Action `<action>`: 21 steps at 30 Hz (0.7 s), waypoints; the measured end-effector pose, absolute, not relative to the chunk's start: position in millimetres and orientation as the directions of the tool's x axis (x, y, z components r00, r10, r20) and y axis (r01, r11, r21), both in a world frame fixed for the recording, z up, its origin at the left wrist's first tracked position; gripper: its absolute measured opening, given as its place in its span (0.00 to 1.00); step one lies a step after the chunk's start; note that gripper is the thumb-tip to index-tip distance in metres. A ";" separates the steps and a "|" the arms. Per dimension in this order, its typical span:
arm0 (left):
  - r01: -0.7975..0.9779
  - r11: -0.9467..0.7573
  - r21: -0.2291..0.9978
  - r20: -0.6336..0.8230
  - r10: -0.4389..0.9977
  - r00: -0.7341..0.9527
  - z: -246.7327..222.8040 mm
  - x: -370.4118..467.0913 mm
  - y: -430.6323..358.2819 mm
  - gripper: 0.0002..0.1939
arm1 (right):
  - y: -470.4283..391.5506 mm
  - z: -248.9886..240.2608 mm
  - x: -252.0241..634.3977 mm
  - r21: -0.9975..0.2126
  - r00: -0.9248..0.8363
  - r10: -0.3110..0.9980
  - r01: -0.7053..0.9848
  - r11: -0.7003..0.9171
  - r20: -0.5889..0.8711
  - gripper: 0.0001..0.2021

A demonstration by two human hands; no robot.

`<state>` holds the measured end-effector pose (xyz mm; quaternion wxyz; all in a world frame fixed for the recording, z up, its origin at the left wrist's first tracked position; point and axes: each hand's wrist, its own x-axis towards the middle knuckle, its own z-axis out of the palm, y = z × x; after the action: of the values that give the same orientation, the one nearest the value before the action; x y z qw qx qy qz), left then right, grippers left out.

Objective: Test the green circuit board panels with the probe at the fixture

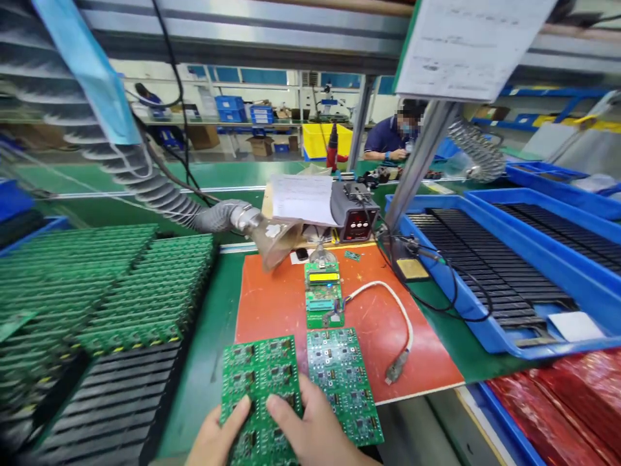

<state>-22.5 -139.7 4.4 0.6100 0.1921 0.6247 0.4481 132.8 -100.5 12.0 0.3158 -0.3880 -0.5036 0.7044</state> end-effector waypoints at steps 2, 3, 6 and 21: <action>-0.371 0.483 0.793 -0.561 0.817 -0.137 3.9 -18.6 -141.3 0.36 | -104.2 11.4 134.2 -0.950 -0.440 0.846 0.061 -0.305 -0.300 0.28; -0.402 0.463 0.790 -0.539 0.837 -0.094 2.8 -16.9 -142.2 0.36 | -105.7 10.9 135.3 -0.946 -0.411 0.852 0.125 -0.300 -0.325 0.29; -0.467 0.394 0.791 -0.437 0.899 0.019 -3.5 -14.5 -144.4 0.30 | -108.1 8.6 138.0 -0.926 -0.323 0.875 0.232 -0.297 -0.361 0.30; -0.657 0.406 0.635 -0.509 0.860 0.039 -16.9 -10.0 -148.2 0.36 | -118.5 -13.4 142.5 -0.839 -0.132 0.833 0.181 -0.512 -0.537 0.28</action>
<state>-10.0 -148.2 -16.9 0.7117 0.1142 0.4434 0.5328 142.5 -118.5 -13.4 0.2610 -0.6050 -0.4192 0.6246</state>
